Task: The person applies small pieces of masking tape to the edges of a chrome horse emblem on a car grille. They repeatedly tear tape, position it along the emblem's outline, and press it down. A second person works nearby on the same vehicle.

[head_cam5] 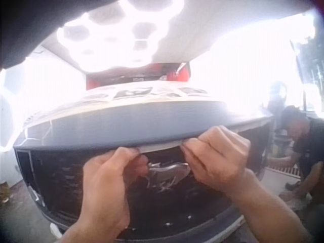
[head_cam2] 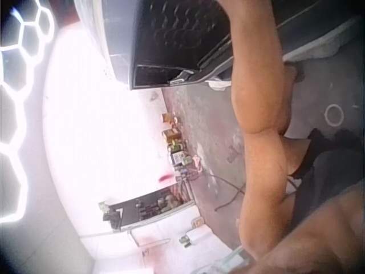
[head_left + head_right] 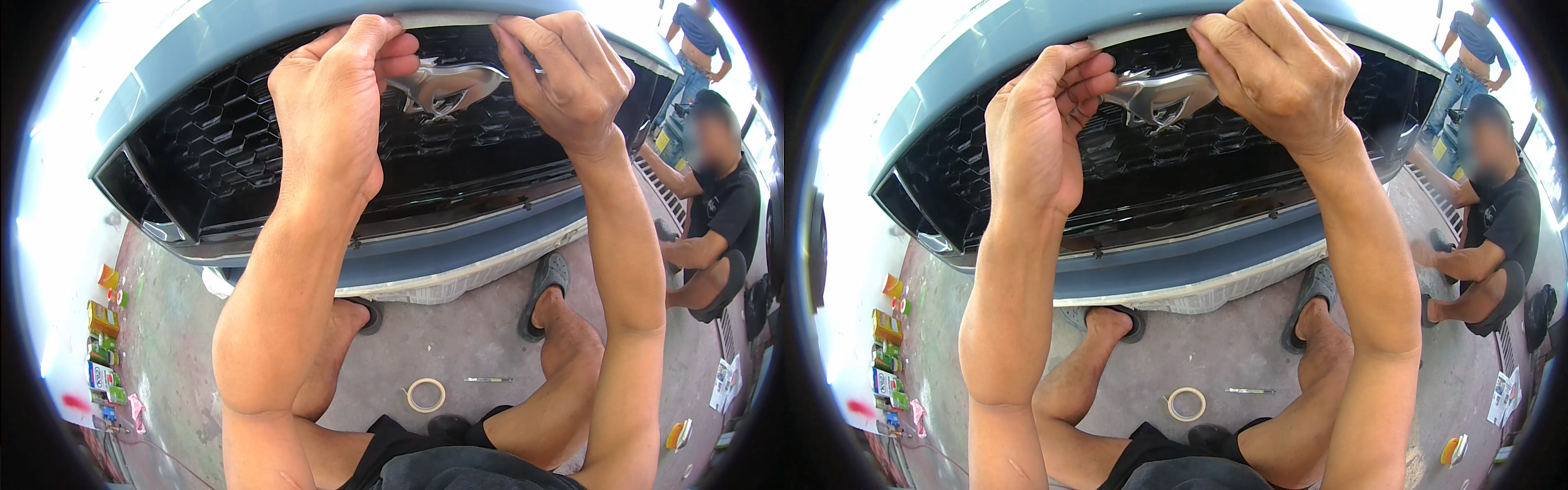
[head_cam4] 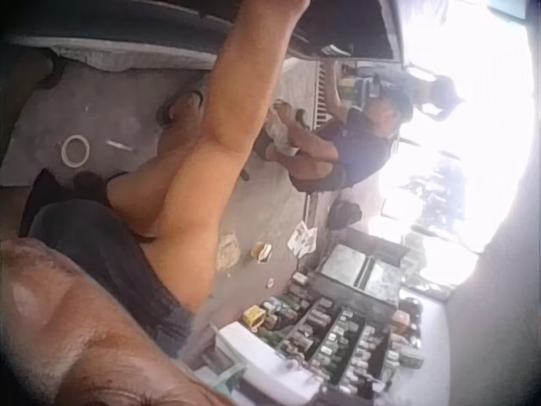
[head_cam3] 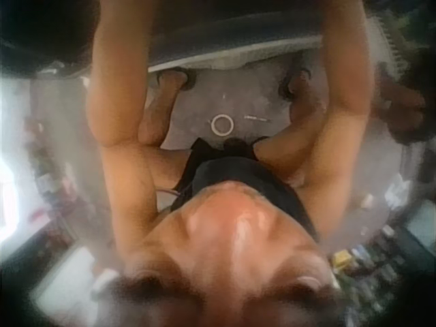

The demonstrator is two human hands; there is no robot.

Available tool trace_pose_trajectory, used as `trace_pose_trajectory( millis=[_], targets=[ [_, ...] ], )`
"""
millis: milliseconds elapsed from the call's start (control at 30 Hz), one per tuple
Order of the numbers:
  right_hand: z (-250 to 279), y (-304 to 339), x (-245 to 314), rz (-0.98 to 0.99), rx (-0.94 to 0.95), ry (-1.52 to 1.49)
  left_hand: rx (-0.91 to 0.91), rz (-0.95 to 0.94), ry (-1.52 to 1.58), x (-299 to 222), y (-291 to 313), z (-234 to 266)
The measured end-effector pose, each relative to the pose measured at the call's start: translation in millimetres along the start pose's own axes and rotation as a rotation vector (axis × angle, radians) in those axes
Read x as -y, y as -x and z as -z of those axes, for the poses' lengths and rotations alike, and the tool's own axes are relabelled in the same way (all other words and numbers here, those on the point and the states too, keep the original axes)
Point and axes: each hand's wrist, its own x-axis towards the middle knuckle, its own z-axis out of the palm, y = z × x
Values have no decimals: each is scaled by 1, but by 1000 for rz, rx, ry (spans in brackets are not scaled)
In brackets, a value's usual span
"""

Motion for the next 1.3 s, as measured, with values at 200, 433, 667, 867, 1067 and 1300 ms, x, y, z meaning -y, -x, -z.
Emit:
trace_pose_trajectory(
  millis=[200,433,667,867,1067,1300],
  targets=[
    [-1,1,-1,-5,9,-21,14,-31,-37,2,-1,3],
    [1,-11,6,-55,-76,-16,3,-19,-53,7,-8,6],
    [8,8,-8,-27,53,-15,-1,-27,-38,3,-1,1],
    [15,20,46,-706,-93,-357,-21,-15,-34,1,-2,-3],
    [14,-34,101,-1858,-159,-1456,-37,-39,-97,5,-2,0],
    [-11,-54,116,-1908,-322,-1459,-79,-114,-76,5,-2,-6]
  ],
)
